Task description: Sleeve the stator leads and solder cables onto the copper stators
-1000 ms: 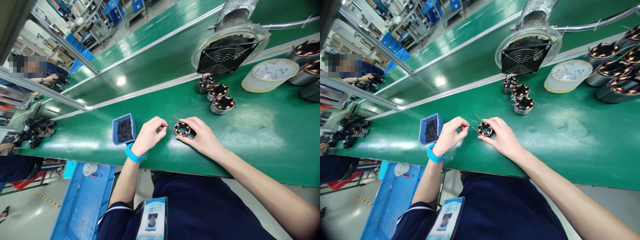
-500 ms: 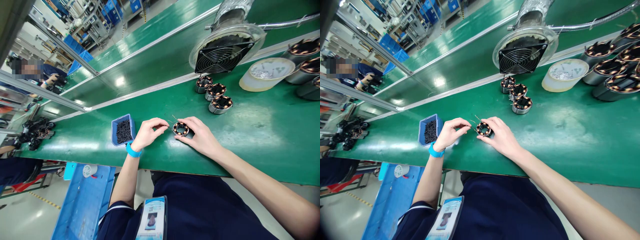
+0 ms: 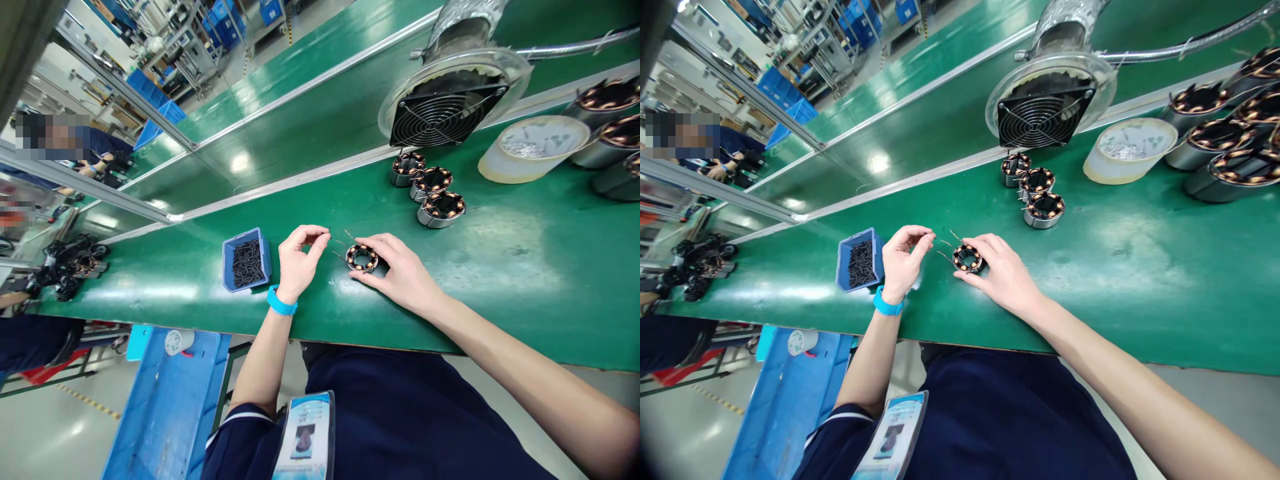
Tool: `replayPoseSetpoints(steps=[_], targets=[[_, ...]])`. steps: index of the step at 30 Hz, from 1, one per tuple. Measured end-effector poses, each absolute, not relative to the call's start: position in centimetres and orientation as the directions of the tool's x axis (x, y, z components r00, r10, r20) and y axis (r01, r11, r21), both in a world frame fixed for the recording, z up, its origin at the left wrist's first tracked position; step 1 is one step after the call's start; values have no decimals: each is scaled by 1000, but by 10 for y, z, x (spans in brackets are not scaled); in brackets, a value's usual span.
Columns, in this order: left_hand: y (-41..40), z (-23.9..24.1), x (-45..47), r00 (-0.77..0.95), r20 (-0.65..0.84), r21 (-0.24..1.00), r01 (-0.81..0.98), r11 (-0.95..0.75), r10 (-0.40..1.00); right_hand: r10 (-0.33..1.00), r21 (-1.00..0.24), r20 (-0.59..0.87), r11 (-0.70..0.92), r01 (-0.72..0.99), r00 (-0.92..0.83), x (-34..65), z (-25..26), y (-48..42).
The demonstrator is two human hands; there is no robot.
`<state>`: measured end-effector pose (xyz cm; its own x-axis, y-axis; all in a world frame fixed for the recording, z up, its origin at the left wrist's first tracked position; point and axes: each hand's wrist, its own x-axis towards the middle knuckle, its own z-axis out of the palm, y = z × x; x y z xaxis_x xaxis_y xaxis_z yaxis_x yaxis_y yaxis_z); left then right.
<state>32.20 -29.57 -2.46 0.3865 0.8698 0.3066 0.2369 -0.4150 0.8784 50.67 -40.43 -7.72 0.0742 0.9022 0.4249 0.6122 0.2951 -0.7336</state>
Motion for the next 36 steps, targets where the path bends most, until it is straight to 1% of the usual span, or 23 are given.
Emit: replayPoseSetpoints(steps=[4,9,15,21,24,27,29,31,36], targets=[[-298,-27,325,415,341,847,254,-467,844,901,-734,427,299,610,73,506,-77,-405],[-298,-27,324,452,348,815,287,-503,821,898,-735,433,303,607,76,506,-78,-405],[-297,-23,323,414,325,834,299,-465,850,909,-750,409,283,598,83,507,-76,-405],[-297,-25,325,471,295,830,304,-467,831,914,-754,398,275,596,82,506,-75,-405],[-295,-26,325,520,214,866,291,-407,827,913,-751,399,274,601,82,506,-76,-405],[-293,-24,325,556,92,932,245,-269,826,912,-747,401,273,606,84,507,-77,-405],[-291,-22,325,573,44,961,200,-191,819,911,-746,405,276,606,84,507,-77,-405],[-289,-21,326,566,39,977,152,-151,823,911,-748,404,276,603,84,507,-77,-405],[-284,-25,335,441,54,995,53,-86,896,912,-751,402,275,600,85,507,-77,-405]])
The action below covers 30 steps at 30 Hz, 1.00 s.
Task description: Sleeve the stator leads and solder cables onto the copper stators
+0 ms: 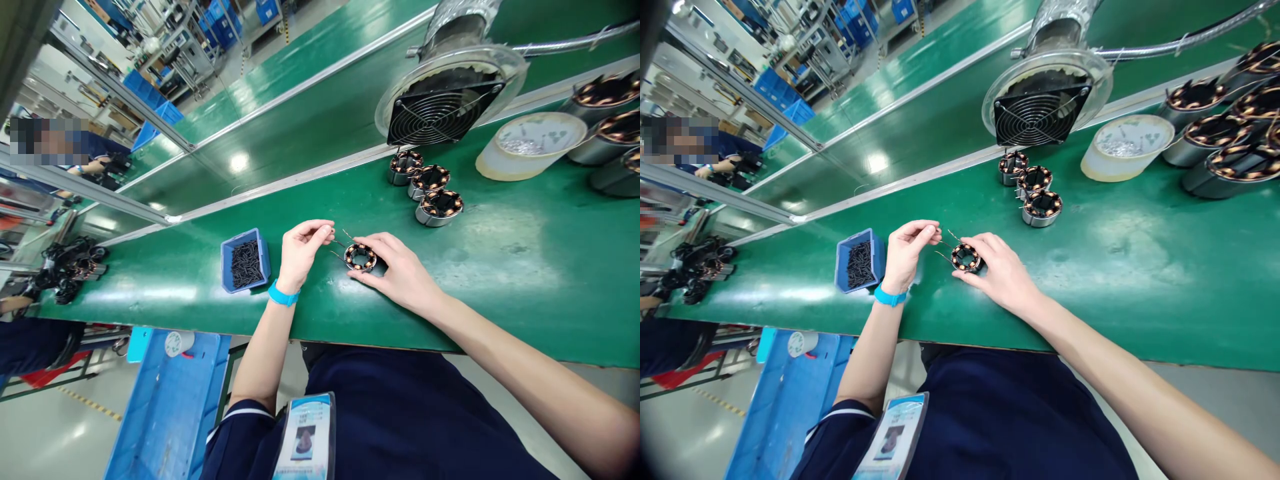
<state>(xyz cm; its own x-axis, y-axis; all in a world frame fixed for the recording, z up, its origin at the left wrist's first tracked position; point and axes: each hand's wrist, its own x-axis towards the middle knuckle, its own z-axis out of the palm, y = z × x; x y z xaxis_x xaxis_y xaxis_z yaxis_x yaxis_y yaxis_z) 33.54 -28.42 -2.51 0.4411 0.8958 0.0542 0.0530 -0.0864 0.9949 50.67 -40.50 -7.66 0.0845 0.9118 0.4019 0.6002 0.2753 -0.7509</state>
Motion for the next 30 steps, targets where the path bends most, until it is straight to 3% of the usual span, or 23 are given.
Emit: replayPoseSetpoints(steps=[16,24,30], targets=[[-283,-30,350,474,33,998,32,-55,880,909,-746,411,286,602,77,507,-76,-404],[-286,-26,351,573,-95,994,103,43,814,914,-751,400,279,599,76,506,-75,-404],[-289,-17,352,590,-15,973,195,-124,807,912,-753,403,284,594,75,507,-75,-404]])
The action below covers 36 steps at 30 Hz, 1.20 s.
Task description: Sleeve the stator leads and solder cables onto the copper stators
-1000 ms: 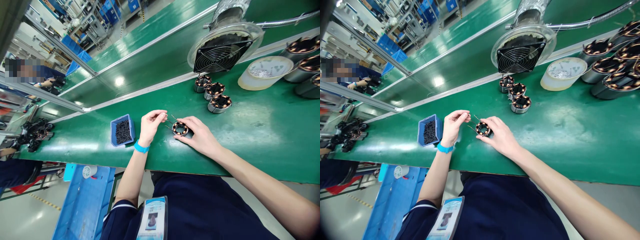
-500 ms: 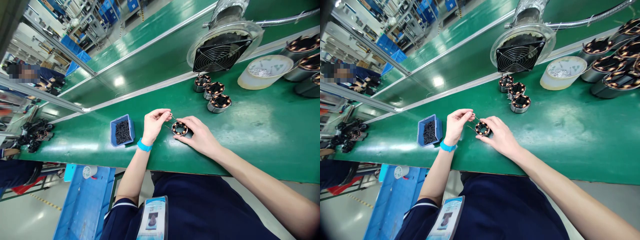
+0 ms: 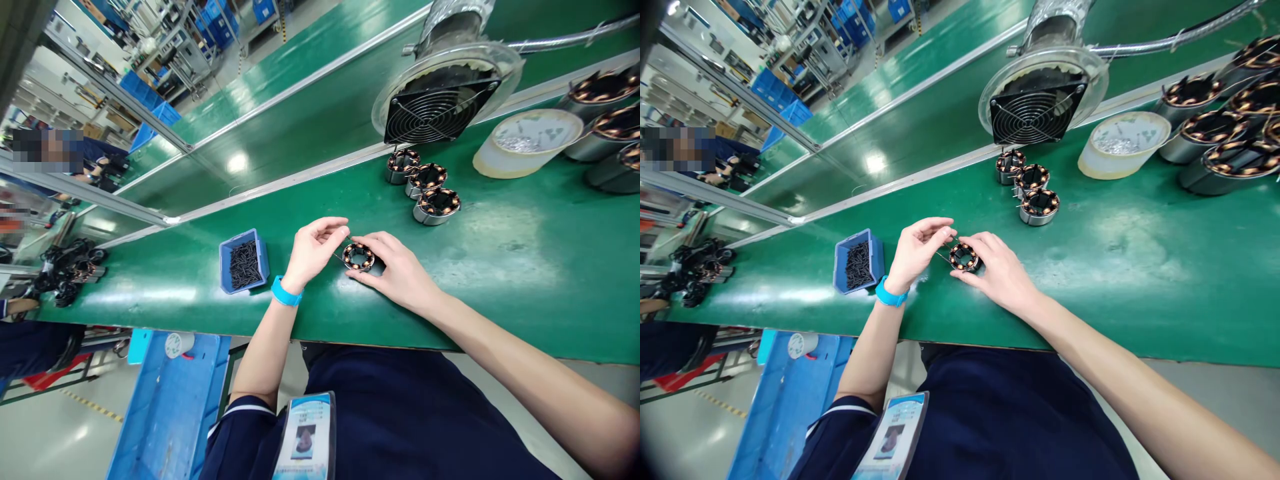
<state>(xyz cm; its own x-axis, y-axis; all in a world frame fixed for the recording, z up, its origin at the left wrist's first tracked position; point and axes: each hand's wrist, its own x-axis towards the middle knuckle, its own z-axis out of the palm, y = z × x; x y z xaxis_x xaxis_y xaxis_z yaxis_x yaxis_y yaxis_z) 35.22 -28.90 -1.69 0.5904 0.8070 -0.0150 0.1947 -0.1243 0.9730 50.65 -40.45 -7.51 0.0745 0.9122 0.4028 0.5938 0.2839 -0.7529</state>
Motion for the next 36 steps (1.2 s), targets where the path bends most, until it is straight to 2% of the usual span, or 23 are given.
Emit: replayPoseSetpoints(steps=[5,10,21,26,32,34,36], targets=[[-285,-13,353,585,23,908,327,-262,811,915,-744,396,266,613,84,507,-77,-405],[-285,-12,353,599,-12,871,400,-286,801,912,-738,401,264,621,89,507,-78,-405],[-281,-6,356,610,-58,855,438,-276,790,915,-736,393,251,628,94,506,-75,-404],[-272,-1,351,665,-195,892,427,-152,721,914,-754,388,240,611,119,506,-74,-404],[-273,-11,357,657,-357,933,286,218,664,920,-800,386,294,523,74,511,-72,-403],[-277,-13,358,646,-353,935,262,238,677,922,-810,382,304,502,58,512,-72,-403],[-281,-12,354,624,-313,947,268,180,716,927,-817,371,295,496,59,513,-72,-404]])
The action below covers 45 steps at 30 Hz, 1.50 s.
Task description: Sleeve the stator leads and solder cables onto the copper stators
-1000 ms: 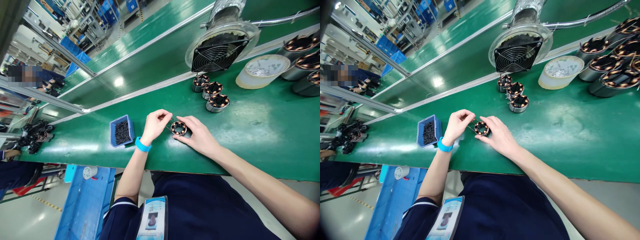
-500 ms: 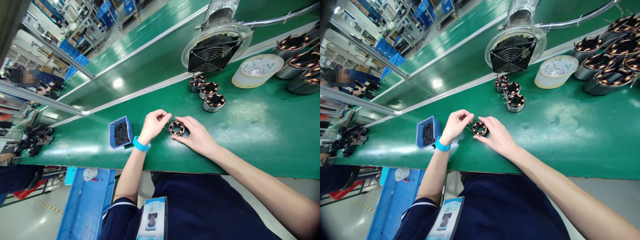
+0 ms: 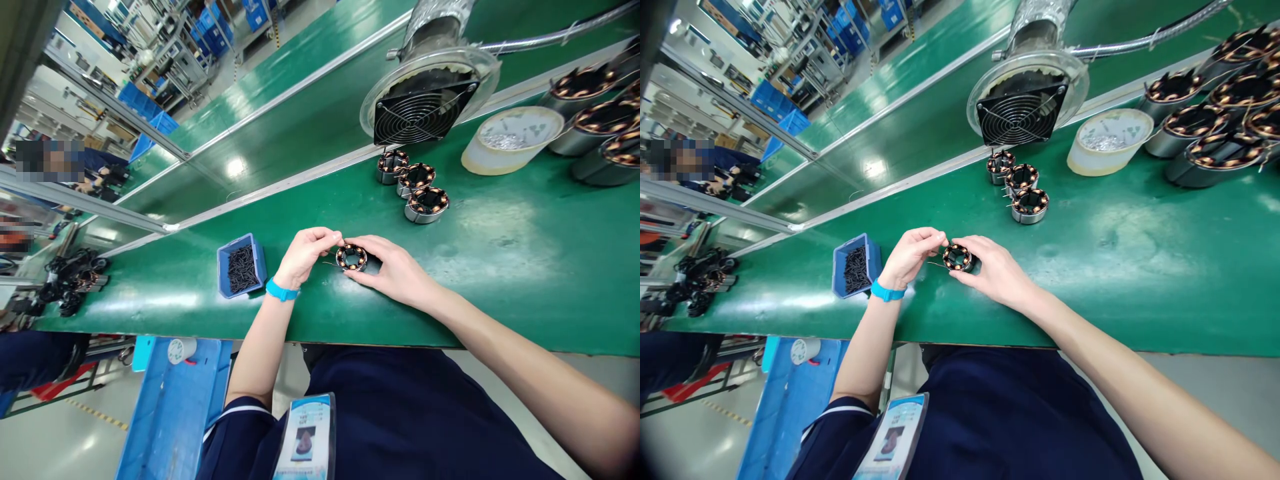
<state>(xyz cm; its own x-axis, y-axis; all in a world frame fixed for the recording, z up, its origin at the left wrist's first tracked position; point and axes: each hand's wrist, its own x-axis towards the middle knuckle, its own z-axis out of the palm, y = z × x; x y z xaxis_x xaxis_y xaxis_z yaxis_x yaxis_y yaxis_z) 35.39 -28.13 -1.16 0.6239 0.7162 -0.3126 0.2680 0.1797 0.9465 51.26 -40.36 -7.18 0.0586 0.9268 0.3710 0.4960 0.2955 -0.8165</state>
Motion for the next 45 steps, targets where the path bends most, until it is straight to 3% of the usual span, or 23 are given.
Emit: replayPoseSetpoints(steps=[4,12,20,35,45], targets=[[-289,-3,334,559,-216,946,324,30,801,926,-819,368,283,499,80,510,-73,-404],[-296,-8,313,545,-157,918,388,-81,824,927,-825,364,276,492,90,507,-70,-404],[-293,-20,337,630,-244,969,197,152,737,933,-835,355,291,467,54,509,-71,-403],[-312,-17,303,621,-286,932,356,63,730,940,-829,334,260,495,66,507,-69,-405],[-316,-15,332,615,-364,931,273,244,700,931,-825,363,303,477,36,509,-68,-403]])
